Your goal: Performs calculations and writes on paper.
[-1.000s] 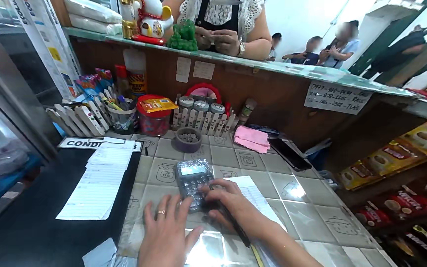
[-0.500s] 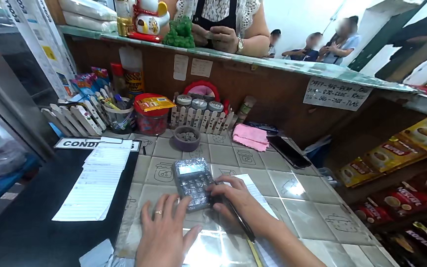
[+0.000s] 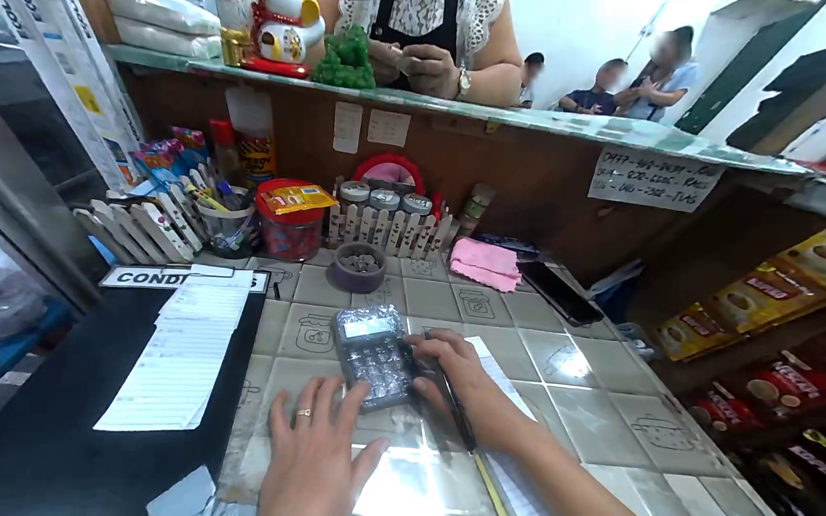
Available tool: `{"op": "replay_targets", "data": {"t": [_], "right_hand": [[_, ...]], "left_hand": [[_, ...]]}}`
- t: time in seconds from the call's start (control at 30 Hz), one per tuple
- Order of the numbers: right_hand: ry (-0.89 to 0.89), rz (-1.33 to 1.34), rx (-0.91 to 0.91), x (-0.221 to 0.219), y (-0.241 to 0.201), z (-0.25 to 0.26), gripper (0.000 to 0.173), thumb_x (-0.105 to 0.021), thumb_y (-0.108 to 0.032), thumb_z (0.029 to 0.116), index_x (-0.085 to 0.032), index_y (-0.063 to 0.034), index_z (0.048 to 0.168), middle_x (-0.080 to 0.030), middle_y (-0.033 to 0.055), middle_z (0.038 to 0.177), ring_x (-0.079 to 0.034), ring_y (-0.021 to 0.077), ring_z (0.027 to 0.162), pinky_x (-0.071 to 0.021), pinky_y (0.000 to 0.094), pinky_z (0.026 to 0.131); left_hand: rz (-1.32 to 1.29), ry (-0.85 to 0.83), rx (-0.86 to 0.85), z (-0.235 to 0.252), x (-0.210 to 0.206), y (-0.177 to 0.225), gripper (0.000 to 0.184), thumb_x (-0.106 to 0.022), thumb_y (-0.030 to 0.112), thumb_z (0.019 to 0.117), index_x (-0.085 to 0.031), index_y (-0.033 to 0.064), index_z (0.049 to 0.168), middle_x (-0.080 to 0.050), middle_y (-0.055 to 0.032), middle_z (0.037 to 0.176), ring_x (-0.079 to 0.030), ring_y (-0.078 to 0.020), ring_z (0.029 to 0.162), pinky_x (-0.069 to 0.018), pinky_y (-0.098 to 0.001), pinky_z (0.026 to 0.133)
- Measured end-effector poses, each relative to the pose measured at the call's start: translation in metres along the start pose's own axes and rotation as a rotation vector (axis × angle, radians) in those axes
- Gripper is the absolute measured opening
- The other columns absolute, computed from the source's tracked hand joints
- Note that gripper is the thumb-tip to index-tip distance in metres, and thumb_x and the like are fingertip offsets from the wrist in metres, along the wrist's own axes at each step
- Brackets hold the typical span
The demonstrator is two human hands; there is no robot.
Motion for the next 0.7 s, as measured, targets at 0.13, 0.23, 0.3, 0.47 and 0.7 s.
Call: {"op": "replay_targets", "data": {"t": [0.13,0.23,0.3,0.47,0.7], "right_hand": [[-0.054,-0.026,0.012,-0.005,0.000,0.000,0.041,-0.047,-0.051,0.1054,-0.058,-0.0226,0.132,-0.054,-0.0114,0.148,-0.039,0.0120,0.145,-0.0325,0.0457,0.120],[-0.015,0.005,0.043,0.000,-0.004,-0.001,0.039,-0.046,-0.051,0.1056,-0.058,-0.0235,0.130,-0.054,-0.0117,0.147,-0.038,0.0126,0.146,-0.0325,0.0457,0.119],[0.022,0.047,0.103,0.005,-0.010,-0.003,0.033,-0.047,-0.049,0.1061,-0.057,-0.0237,0.125,-0.058,-0.0115,0.142,-0.041,0.0113,0.143,-0.0332,0.0444,0.119],[-0.060,0.041,0.179,-0.002,-0.013,-0.006,0.033,-0.044,-0.048,0.1073,-0.062,-0.0239,0.119,-0.064,-0.0124,0.131,-0.044,0.0085,0.140,-0.0287,0.0469,0.120],[0.128,-0.030,0.266,0.016,-0.014,-0.010,0.029,-0.047,-0.039,0.1048,-0.070,-0.0219,0.101,-0.070,-0.0109,0.103,-0.057,0.0085,0.122,-0.0370,0.0444,0.114]], "left_hand": [[0.008,-0.002,0.001,-0.001,0.000,0.000,0.065,-0.037,0.076,0.0948,-0.051,0.0393,0.146,-0.055,-0.0044,0.148,-0.046,-0.0339,0.142,-0.0259,-0.0734,0.112],[-0.003,0.001,0.003,0.000,0.000,0.000,0.065,-0.036,0.076,0.0945,-0.052,0.0394,0.146,-0.055,-0.0042,0.148,-0.045,-0.0344,0.142,-0.0249,-0.0743,0.112],[-0.007,0.007,0.002,0.000,0.001,0.000,0.064,-0.037,0.076,0.0946,-0.052,0.0393,0.145,-0.055,-0.0043,0.147,-0.045,-0.0347,0.142,-0.0250,-0.0742,0.111],[0.001,0.015,0.002,0.000,0.002,0.000,0.064,-0.037,0.076,0.0946,-0.051,0.0399,0.146,-0.055,-0.0039,0.146,-0.046,-0.0331,0.142,-0.0260,-0.0731,0.111],[0.010,0.019,-0.007,0.000,0.001,0.000,0.064,-0.038,0.075,0.0947,-0.052,0.0389,0.145,-0.056,-0.0037,0.146,-0.046,-0.0329,0.141,-0.0267,-0.0720,0.112]]}}
Point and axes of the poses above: each hand's wrist, its own z-axis towards the middle knuckle, its own x-axis out of the back of the hand, y = z × x, the point moved 8 cm from there along z, towards the middle knuckle
